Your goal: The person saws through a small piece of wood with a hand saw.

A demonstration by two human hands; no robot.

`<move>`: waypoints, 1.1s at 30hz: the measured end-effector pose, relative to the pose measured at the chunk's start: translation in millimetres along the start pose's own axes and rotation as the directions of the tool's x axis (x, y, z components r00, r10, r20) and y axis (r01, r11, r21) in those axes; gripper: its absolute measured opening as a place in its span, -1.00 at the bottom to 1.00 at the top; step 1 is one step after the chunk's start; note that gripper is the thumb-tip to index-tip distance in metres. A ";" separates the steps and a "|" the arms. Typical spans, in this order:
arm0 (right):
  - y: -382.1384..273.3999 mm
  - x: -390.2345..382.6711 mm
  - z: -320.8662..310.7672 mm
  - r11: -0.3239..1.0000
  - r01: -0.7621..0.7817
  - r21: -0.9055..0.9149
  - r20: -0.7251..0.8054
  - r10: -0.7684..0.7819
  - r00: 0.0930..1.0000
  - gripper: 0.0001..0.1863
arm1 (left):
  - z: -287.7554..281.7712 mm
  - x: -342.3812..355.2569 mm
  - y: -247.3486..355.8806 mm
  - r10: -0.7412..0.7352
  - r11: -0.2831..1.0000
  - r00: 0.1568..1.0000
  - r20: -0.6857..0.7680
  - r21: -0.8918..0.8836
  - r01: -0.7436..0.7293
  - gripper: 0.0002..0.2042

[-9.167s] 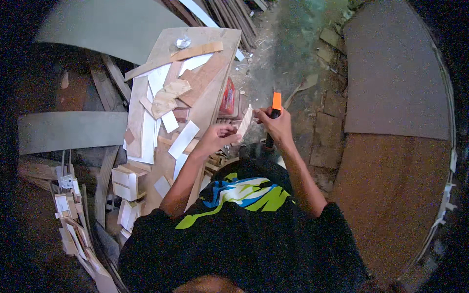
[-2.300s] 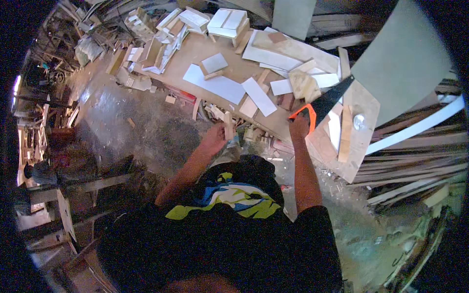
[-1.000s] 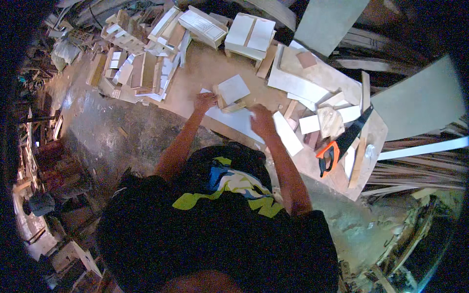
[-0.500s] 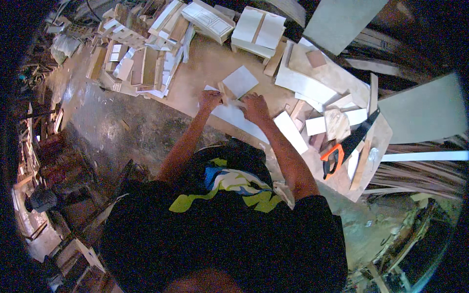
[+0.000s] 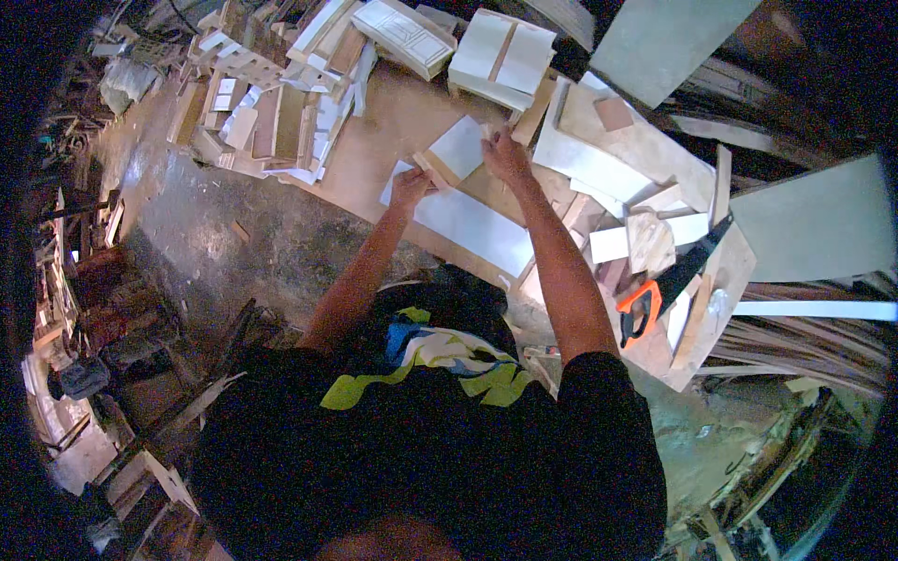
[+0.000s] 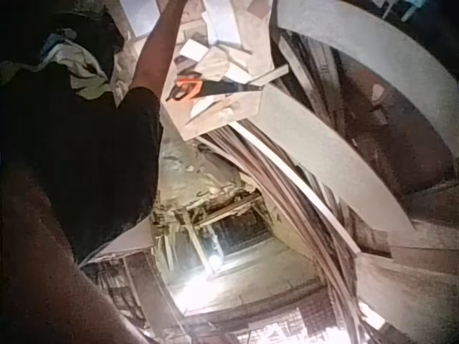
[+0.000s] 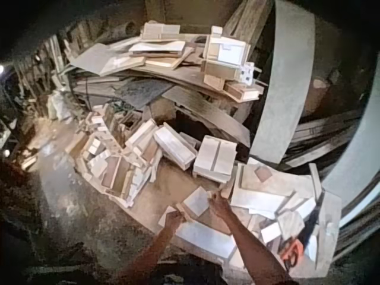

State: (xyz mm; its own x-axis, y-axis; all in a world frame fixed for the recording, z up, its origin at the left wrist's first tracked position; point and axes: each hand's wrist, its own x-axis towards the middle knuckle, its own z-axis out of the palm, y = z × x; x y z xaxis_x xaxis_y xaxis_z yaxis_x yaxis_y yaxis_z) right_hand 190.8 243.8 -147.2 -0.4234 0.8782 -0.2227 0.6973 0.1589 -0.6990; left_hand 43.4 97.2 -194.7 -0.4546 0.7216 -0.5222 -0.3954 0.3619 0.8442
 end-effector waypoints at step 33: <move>37.3 -170.0 27.6 0.959 -0.242 0.147 -0.197 0.269 0.943 -0.56 | -24.6 -62.9 8.1 0.185 0.563 0.928 0.325 0.738 -0.371 -0.69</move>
State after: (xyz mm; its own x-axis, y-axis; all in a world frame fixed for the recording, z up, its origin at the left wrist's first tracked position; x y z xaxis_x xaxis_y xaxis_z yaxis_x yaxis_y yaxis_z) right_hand 272.9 88.0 -154.1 -0.0981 0.9595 -0.2639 0.6862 -0.1269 -0.7163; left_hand 49.2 40.3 -158.0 -0.2359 0.9279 -0.2888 0.5352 0.3721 0.7584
